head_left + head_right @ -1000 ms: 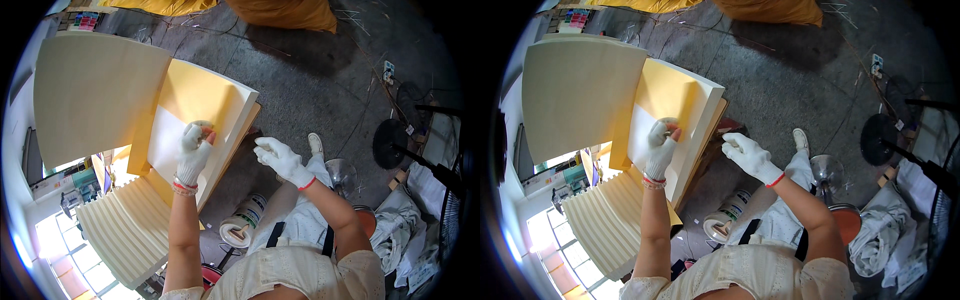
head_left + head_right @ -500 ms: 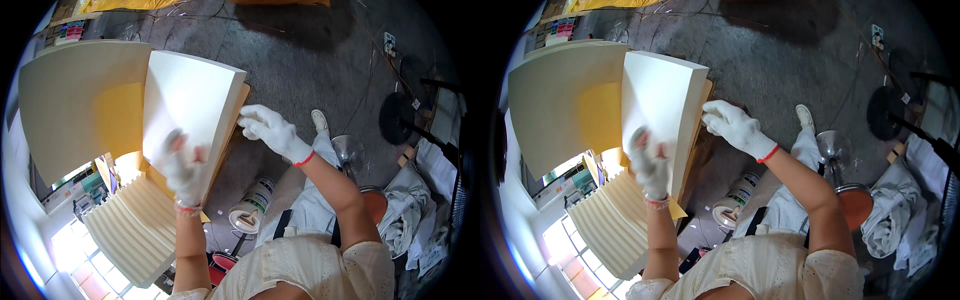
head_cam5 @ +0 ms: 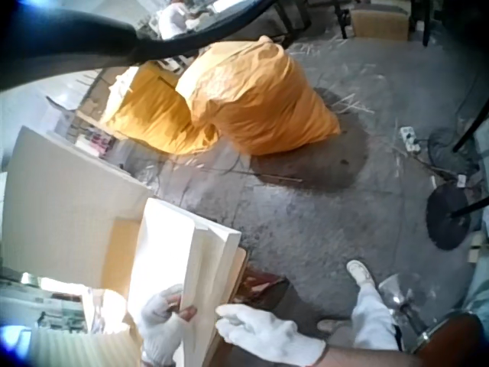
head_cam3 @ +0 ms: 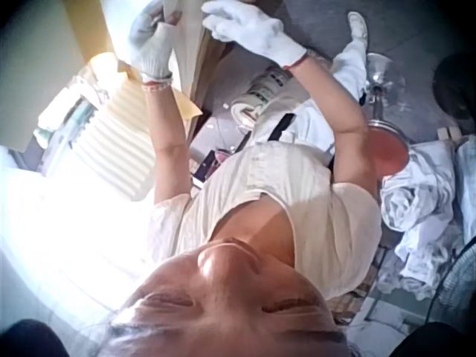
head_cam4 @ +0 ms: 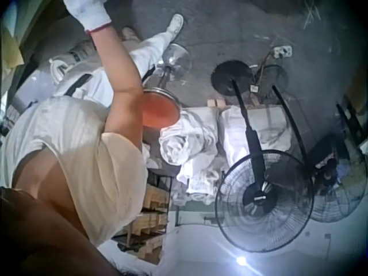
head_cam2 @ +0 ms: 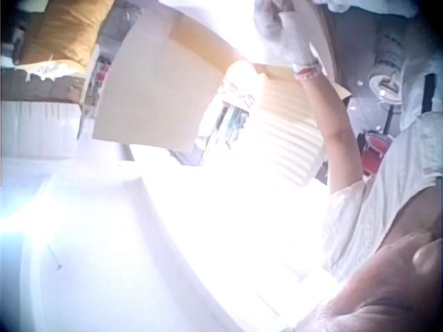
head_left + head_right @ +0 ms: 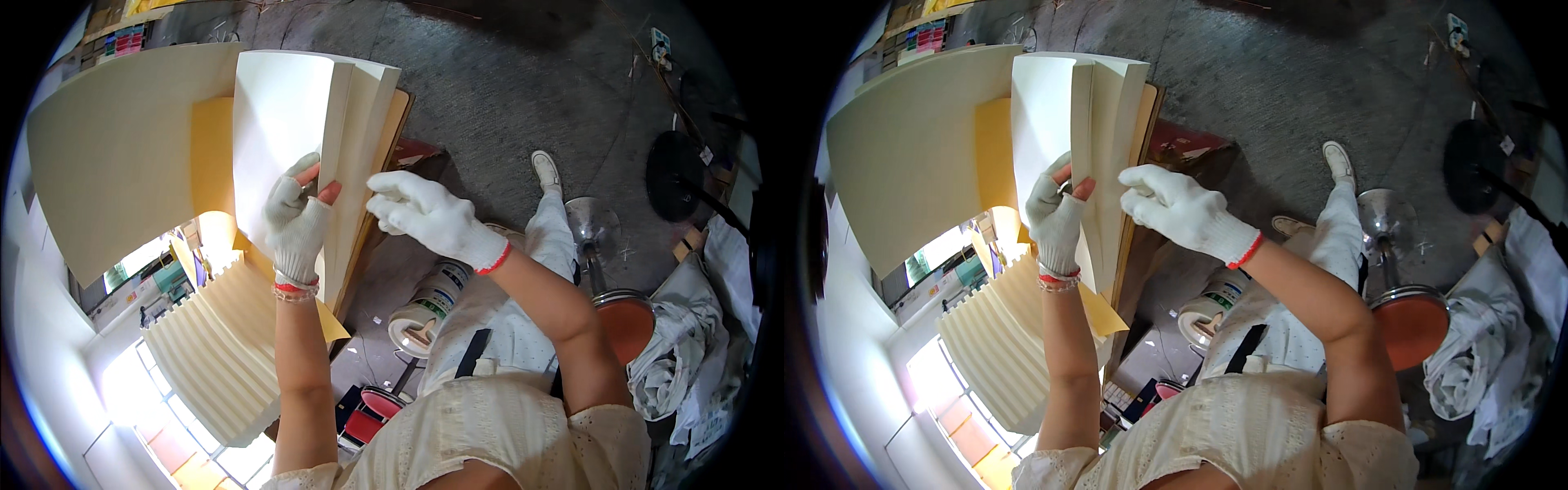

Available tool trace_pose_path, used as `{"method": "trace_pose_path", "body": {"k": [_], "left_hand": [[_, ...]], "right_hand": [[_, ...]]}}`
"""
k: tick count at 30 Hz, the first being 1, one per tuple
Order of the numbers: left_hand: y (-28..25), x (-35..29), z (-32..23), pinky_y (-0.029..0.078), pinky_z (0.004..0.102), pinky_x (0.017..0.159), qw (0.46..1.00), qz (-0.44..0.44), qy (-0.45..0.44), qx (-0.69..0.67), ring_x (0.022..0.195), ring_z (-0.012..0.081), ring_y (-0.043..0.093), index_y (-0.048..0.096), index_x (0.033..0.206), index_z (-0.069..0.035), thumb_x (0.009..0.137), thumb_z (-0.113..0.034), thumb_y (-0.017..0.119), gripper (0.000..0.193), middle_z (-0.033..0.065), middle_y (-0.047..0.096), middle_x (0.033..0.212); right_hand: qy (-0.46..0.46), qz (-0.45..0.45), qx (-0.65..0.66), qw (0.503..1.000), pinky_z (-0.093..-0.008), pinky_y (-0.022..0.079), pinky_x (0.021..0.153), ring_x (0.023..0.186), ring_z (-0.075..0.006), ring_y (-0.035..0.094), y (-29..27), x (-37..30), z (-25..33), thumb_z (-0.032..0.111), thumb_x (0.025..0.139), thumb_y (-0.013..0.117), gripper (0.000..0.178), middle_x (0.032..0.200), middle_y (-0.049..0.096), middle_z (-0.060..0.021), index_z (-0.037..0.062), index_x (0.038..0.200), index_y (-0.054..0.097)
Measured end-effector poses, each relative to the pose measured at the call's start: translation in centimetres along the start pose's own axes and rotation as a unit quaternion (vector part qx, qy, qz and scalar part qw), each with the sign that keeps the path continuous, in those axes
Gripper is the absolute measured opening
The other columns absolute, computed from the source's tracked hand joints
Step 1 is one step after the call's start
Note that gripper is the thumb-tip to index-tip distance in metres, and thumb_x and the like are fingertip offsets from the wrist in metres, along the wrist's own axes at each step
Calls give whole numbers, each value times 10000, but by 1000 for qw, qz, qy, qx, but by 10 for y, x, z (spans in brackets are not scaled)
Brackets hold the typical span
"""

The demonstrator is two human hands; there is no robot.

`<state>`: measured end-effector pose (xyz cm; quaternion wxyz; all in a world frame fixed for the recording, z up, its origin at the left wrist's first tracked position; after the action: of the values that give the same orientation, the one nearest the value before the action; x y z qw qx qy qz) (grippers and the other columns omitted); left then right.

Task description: The person assembles white paper boxes by inserting yellow paper sheets into the slots of the box structure. They handle the boxes and sheets one at a time, repeatedly picking up a box, inserting a sheet, and placing the box back on the table.

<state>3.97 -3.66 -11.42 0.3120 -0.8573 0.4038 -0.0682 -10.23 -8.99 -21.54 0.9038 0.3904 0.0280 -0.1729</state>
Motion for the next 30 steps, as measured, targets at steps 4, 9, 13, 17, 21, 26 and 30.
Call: {"method": "trace_pose_path", "body": {"k": [4, 9, 13, 17, 21, 26, 30], "left_hand": [[-3, 3, 0, 519, 274, 848, 1000, 6, -21, -17, 1015, 149, 607, 634, 1104, 28, 808, 80, 675, 303, 127, 616, 1218], [-7, 7, -1, 516, 276, 861, 1000, 10, 3, 9, 999, 155, 619, 631, 1099, 40, 813, 75, 672, 291, 128, 612, 1226], [-6, 5, 2, 518, 275, 856, 1000, 5, -9, -13, 992, 154, 624, 632, 1095, 37, 807, 74, 678, 294, 131, 614, 1222], [-4, 7, 3, 530, 270, 826, 1000, 0, 1, -6, 971, 153, 634, 637, 1091, 25, 808, 83, 672, 291, 126, 619, 1210], [-6, 7, 0, 538, 262, 768, 998, -21, 16, 49, 910, 151, 647, 647, 1058, 17, 789, 67, 696, 278, 134, 634, 1181], [-1, -6, -32, 542, 302, 706, 927, -79, 166, 326, 828, 224, 669, 603, 1113, 8, 725, 6, 748, 414, 176, 648, 1101], [2, -9, 0, 542, 386, 752, 946, -105, 119, 282, 949, 332, 631, 451, 1295, -24, 714, -35, 720, 640, 205, 596, 1151]], "right_hand": [[-38, 35, 9, 999, -316, 504, 781, 856, -147, 620, 23, 9, -2, 178, 919, 573, 479, 966, 650, -110, -21, 1318, 397], [8, 30, 31, 999, -302, 499, 730, 790, -129, 601, 32, 16, 5, 137, 923, 559, 463, 905, 641, -98, -37, 1315, 384], [19, 23, 52, 998, -287, 497, 700, 771, -117, 589, 29, 18, 4, 110, 927, 546, 443, 887, 632, -95, -39, 1312, 385], [27, 14, 50, 998, -282, 499, 691, 765, -114, 590, 27, 18, 6, 105, 927, 544, 438, 879, 634, -93, -39, 1310, 386], [-19, 3, -8, 1000, -283, 507, 678, 724, -121, 600, 23, 18, 14, 88, 914, 541, 442, 852, 645, -102, -42, 1308, 386], [0, -21, 9, 1000, -235, 490, 556, 610, -91, 577, 22, 20, 53, 46, 912, 490, 450, 818, 638, -96, -58, 1337, 389], [152, 127, -18, 980, -224, 438, 488, 546, -78, 522, 39, 44, 69, 87, 890, 488, 464, 756, 617, -67, -36, 1331, 413]]}}
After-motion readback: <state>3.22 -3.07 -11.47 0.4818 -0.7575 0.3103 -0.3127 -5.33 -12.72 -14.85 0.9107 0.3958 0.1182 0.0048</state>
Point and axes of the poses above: each hand's wrist, its own x-axis towards the middle knuckle, its own y-axis out of the palm, z = x × y, the point moved 7 cm from there along x, towards the middle knuckle
